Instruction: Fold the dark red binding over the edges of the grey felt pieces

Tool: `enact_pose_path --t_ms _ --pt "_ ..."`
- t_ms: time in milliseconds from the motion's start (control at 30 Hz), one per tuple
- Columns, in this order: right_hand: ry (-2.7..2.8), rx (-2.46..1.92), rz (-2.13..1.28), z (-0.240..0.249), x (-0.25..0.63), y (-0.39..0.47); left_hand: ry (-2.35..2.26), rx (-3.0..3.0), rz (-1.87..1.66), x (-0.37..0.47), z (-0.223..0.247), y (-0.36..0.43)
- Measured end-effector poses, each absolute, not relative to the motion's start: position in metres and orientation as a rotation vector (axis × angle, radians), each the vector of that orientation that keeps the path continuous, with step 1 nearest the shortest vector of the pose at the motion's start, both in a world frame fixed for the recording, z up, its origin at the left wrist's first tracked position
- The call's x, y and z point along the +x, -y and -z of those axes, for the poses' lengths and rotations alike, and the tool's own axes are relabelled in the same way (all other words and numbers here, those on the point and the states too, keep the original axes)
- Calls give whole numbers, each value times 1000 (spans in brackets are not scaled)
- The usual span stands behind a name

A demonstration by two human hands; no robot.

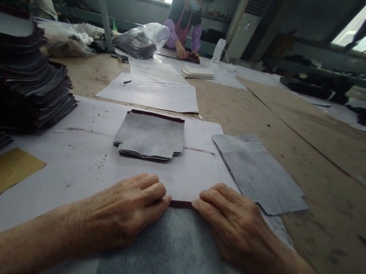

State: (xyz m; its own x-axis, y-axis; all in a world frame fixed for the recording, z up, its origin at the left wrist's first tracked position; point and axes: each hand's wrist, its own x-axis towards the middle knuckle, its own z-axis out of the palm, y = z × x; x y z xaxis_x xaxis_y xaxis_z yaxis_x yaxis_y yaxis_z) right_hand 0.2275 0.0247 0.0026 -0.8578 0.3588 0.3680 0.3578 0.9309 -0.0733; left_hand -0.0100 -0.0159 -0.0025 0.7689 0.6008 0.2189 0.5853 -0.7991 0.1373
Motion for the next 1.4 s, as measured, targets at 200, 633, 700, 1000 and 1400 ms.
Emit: enact_pose_path --t_ms 200,633,700,1000,1400 --pt "2720 -540 -42 -3 232 -27 -968 2887 -429 -11 5 15" --pt "2814 -453 -34 -6 245 -32 -932 2897 -462 -11 3 16" --pt "2811 -452 -19 -7 245 -33 -932 2902 -456 -11 3 16" --pt "2818 -523 3 -10 242 -30 -937 2950 -508 -11 7 15" --pt "2410 -767 534 -11 245 -25 -949 2944 -412 -9 1 16"
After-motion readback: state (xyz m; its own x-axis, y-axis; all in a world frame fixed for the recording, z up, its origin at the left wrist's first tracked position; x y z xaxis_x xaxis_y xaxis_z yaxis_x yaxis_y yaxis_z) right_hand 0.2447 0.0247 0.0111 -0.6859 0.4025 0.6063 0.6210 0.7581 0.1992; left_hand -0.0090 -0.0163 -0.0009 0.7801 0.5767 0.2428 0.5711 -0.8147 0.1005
